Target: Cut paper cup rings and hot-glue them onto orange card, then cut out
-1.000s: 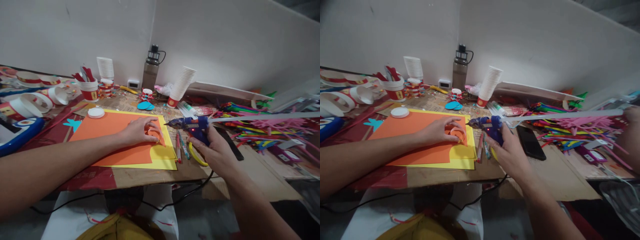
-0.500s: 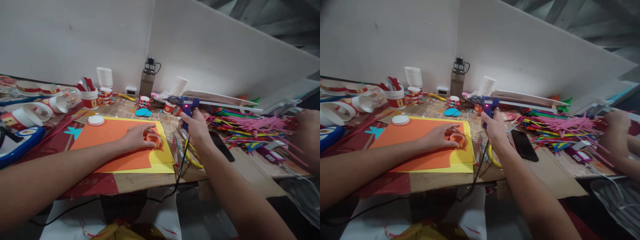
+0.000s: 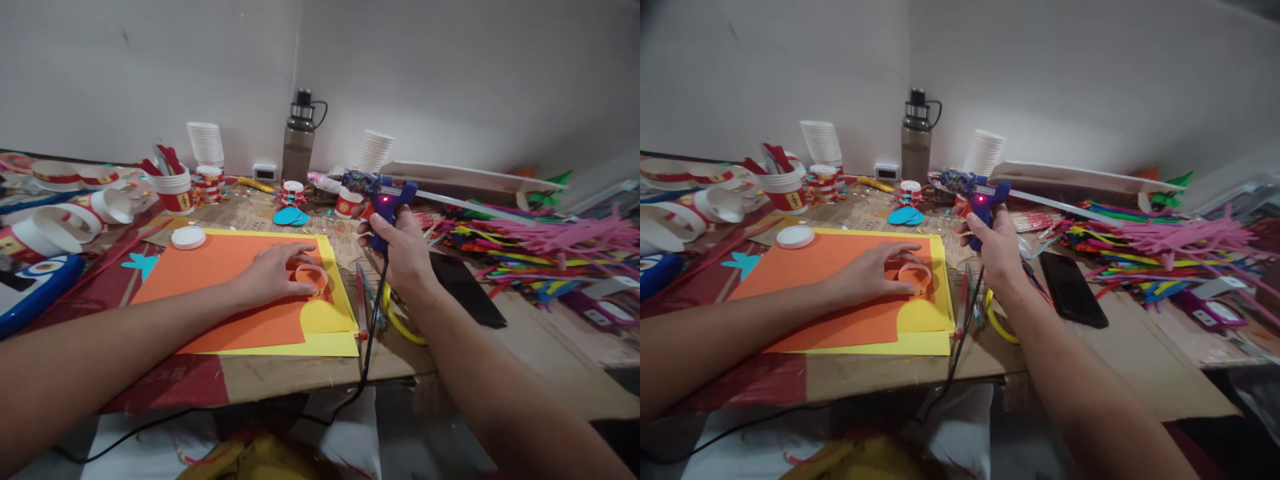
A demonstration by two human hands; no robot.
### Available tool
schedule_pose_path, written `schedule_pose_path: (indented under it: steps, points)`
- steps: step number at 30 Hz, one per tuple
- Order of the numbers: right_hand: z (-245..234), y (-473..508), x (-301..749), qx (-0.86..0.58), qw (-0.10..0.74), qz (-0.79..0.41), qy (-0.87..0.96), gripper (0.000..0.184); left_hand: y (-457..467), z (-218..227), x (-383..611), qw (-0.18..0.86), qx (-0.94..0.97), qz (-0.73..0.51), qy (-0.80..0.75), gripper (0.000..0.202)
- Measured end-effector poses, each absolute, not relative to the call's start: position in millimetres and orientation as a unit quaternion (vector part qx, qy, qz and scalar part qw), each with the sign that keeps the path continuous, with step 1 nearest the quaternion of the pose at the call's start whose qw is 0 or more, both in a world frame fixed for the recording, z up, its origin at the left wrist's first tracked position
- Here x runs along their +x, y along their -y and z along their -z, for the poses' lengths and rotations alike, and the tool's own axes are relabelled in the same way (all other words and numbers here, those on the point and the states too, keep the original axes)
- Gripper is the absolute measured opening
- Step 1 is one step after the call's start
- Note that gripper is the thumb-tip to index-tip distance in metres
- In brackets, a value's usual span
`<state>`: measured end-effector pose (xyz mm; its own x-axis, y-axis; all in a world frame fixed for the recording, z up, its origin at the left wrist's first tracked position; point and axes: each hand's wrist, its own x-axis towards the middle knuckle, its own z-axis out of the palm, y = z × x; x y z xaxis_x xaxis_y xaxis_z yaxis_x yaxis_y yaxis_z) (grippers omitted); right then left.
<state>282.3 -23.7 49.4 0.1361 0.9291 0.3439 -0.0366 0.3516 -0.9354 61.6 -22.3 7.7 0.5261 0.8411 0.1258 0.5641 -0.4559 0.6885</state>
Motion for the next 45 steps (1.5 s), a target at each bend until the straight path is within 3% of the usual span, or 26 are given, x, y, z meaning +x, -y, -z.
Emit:
schedule_pose_path:
  steps: [13, 23, 28, 32, 37, 40, 45]
  points:
    - [-45, 26, 277, -0.422, 0.624, -0.398, 0.523, 0.026, 24, -10, 61, 0.302, 0.82, -0.233, -0.427, 0.072]
    - [-42, 23, 279, -0.426, 0.631, -0.386, 0.521, 0.022, 25, -10, 57, 0.367, 0.789, -0.291, -0.398, 0.054]
    - [-44, 22, 282, -0.423, 0.638, -0.385, 0.516, 0.022, 20, -31, 50, 0.284, 0.798, -0.307, -0.434, 0.041]
    - [-43, 20, 284, -0.41, 0.647, -0.381, 0.519, 0.024, 1, -53, 24, 0.142, 0.823, -0.234, -0.498, 0.041]
    - [-43, 21, 284, -0.403, 0.642, -0.379, 0.532, 0.024, -20, -68, -31, -0.033, 0.822, -0.011, -0.568, 0.059]
    - [-43, 21, 282, -0.4, 0.645, -0.383, 0.526, 0.023, -23, -69, -52, -0.027, 0.776, 0.107, -0.621, 0.069]
    - [-42, 22, 282, -0.408, 0.643, -0.381, 0.524, 0.021, -30, -62, -62, -0.01, 0.766, 0.118, -0.632, 0.05]
